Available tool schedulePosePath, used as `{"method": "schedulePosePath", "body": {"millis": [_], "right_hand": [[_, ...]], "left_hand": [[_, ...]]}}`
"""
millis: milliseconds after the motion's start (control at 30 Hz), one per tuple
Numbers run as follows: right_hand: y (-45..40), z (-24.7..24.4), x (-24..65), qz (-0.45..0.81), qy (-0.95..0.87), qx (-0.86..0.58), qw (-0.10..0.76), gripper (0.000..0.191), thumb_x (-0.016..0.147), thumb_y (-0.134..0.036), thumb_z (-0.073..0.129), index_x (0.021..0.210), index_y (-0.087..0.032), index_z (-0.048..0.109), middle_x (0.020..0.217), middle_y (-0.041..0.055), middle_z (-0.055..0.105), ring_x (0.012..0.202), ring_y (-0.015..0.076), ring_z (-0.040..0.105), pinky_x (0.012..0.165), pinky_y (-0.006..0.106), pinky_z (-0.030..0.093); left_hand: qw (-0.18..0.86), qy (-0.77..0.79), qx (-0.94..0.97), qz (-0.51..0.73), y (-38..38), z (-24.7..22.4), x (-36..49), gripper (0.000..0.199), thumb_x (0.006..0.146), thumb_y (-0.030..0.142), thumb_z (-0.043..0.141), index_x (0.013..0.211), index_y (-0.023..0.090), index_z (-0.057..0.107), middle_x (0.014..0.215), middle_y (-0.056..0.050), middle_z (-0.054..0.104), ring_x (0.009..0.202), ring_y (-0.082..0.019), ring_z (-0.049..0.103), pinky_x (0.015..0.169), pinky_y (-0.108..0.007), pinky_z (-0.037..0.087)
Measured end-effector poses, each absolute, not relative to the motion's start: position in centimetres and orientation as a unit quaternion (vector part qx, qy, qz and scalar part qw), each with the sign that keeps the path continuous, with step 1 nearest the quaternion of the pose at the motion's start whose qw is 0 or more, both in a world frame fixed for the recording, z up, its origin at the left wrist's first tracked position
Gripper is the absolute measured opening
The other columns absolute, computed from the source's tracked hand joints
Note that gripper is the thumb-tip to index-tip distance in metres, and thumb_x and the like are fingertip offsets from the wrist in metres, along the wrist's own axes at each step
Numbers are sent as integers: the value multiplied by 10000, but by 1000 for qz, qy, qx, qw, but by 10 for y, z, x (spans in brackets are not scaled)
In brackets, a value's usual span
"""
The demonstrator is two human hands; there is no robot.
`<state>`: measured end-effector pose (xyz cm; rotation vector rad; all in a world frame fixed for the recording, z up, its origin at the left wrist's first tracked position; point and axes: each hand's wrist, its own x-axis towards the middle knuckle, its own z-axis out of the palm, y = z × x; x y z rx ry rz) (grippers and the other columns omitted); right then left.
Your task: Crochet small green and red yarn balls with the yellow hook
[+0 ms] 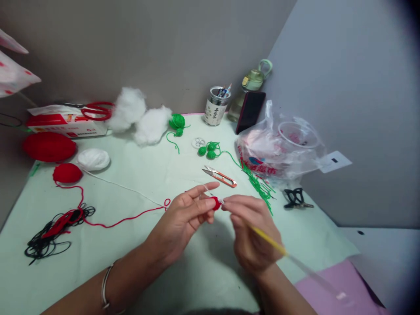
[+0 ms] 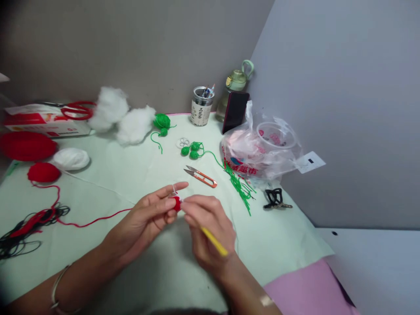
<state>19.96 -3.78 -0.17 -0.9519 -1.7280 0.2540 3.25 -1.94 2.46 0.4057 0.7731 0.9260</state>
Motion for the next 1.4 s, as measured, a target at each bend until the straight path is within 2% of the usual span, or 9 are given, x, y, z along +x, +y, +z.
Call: {"method": "schedulePosePath", "body": {"millis": [100,200,300,433,600,767,867,1133,1400], "right_hand": [[-31,5,196,254,-630,-395,618,228,1010,-145,558,1060,-242,758,836,38,706,730,183,686,650,347,594],[-24,6,193,352,-585,-375,627,193,1017,-204,575,985,-237,762,879,43,716,670,161,662,595,326,568],[-21,5,190,321,-614,-385,609,173,992,-182,619,990,-246,780,926,51,765,802,193,706,668,339,584],[-26,6,187,263,-656,-401,583,218,990,-133,605,1032,-261,777,885,35,759,731,177,695,670,340,592],[-33,-2,189,106,-736,-419,521,351,926,-93,693,1168,-330,784,1068,48,762,919,207,734,761,341,616],[-23,-2,197,305,-594,-403,626,219,1007,-171,602,1052,-280,787,861,22,725,707,160,677,630,310,575],[-18,0,196,413,-557,-376,615,174,1013,-250,619,994,-265,791,875,22,721,684,146,651,607,295,552],[-19,-5,195,485,-512,-388,594,156,1009,-281,645,1017,-272,800,930,23,758,736,135,669,682,279,564],[-15,1,198,547,-460,-346,607,208,1040,-326,587,938,-224,738,862,34,759,695,137,684,650,270,567]], "left_hand": [[771,381,220,461,-17,24,30,374,810,218,843,1178,186,785,727,30,626,659,-84,543,729,-240,442],[750,388,267,464,-18,22,31,363,811,231,837,1171,210,792,789,15,661,681,-100,554,743,-264,443],[742,389,303,454,-18,19,32,370,807,257,843,1171,219,792,854,-10,705,716,-125,571,757,-289,448],[723,411,295,471,-19,16,34,404,789,286,873,1182,237,792,828,6,689,725,-124,559,779,-292,440],[785,381,217,438,-19,15,35,382,800,290,866,1168,208,804,864,-16,703,733,-107,559,763,-260,456],[796,376,190,434,-12,19,28,326,796,216,860,1116,167,819,765,2,672,640,-71,532,670,-220,441],[770,394,235,443,-12,20,27,314,814,228,847,1124,189,813,754,11,681,634,-76,546,673,-230,435],[756,376,314,434,-16,14,31,390,857,258,812,1241,226,751,898,-16,750,770,-122,625,768,-268,467],[743,403,324,425,-16,17,27,345,857,290,800,1201,265,781,864,21,682,707,-89,591,757,-259,457]]}}
